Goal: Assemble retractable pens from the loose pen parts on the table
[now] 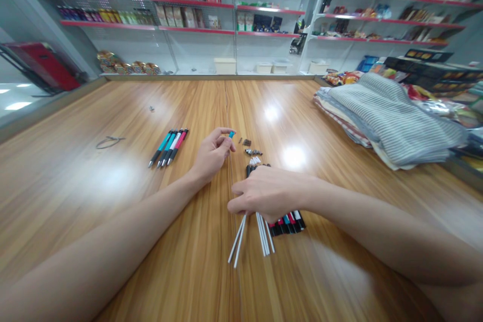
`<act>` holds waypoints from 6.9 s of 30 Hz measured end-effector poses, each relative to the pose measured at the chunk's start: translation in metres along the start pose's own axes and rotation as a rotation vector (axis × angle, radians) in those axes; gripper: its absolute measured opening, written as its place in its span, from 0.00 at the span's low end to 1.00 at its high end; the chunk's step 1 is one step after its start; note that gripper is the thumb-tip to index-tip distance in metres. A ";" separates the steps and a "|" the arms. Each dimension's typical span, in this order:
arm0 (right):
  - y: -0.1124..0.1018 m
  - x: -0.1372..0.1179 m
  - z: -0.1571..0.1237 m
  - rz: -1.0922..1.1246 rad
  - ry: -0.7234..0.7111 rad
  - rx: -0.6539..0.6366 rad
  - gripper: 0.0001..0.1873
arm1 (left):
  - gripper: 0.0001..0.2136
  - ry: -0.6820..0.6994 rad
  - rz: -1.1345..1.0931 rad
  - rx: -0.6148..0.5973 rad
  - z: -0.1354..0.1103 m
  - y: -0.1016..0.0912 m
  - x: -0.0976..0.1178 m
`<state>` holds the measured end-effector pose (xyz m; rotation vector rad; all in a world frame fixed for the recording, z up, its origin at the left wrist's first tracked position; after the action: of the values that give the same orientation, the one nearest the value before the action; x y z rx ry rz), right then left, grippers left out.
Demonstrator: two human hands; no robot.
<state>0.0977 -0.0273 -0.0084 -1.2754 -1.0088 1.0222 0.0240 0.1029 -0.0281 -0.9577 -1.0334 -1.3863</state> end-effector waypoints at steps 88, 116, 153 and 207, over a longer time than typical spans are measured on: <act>-0.002 0.115 -0.042 0.185 0.355 0.626 0.11 | 0.10 -0.111 -0.356 -0.015 0.001 0.003 0.001; 0.012 0.145 -0.055 0.274 0.517 0.583 0.17 | 0.09 0.113 0.065 -0.099 -0.014 0.014 0.014; 0.016 0.152 -0.062 0.346 0.511 0.389 0.11 | 0.11 0.220 -0.013 -0.207 -0.017 0.020 0.026; -0.019 0.114 -0.049 -0.109 0.531 0.792 0.12 | 0.10 0.552 0.596 -0.176 -0.027 0.027 0.034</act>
<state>0.1736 0.0701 0.0108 -0.7441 -0.2060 0.8043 0.0485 0.0668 -0.0019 -0.8435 -0.1849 -1.1390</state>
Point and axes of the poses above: each hand's wrist, its own z-axis towards the middle knuckle, its own y-axis out of the palm, x = y × z, the point moved 9 cm from there along z, towards the middle knuckle, and after that the axes turned 11 degrees about x, right-handed, at the moved point
